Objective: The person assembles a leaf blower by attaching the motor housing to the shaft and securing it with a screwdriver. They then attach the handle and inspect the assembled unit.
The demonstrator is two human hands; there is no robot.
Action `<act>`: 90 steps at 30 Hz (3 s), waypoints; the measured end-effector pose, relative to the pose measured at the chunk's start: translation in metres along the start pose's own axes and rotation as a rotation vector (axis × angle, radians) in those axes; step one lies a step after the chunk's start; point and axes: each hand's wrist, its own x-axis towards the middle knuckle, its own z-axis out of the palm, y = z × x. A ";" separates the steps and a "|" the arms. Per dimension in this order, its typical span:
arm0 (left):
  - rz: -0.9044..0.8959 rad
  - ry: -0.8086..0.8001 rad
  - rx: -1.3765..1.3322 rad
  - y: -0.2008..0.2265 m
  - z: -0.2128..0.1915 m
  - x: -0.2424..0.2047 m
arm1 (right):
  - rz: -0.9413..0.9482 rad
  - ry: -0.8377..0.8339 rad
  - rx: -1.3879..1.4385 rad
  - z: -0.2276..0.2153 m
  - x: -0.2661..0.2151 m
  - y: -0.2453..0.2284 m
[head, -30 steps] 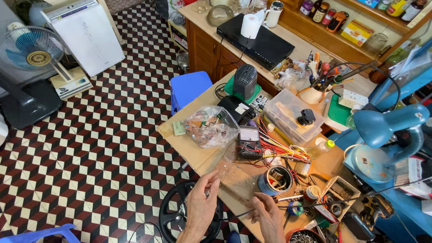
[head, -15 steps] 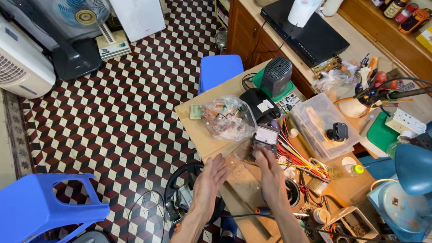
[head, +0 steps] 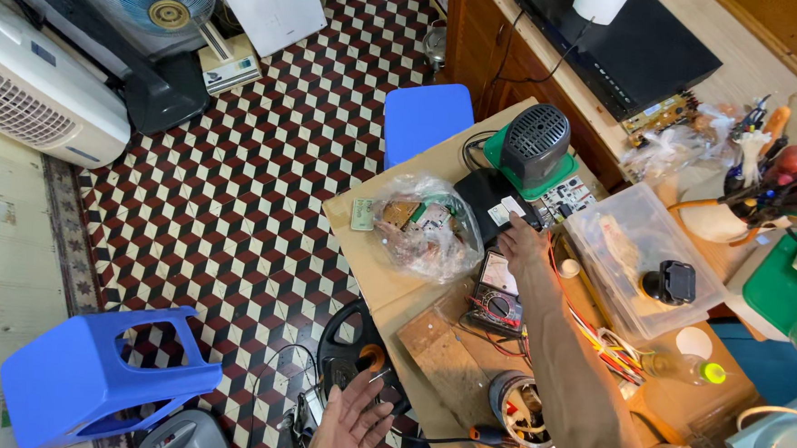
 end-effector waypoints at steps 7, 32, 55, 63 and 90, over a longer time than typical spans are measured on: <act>0.045 -0.034 0.059 -0.011 0.015 0.006 | -0.084 -0.065 0.174 -0.001 -0.010 0.005; 0.783 -0.502 1.107 0.099 0.176 -0.064 | -0.053 -0.235 0.245 -0.101 -0.347 -0.098; 0.206 -0.464 0.753 0.072 0.172 -0.087 | -0.641 -0.310 -0.569 -0.077 -0.485 -0.039; 0.185 -0.604 0.743 0.078 0.150 -0.102 | -0.604 -0.441 -0.052 -0.073 -0.475 -0.035; 0.519 -0.433 0.830 0.100 0.077 -0.098 | -0.506 -0.635 -0.189 -0.035 -0.449 -0.018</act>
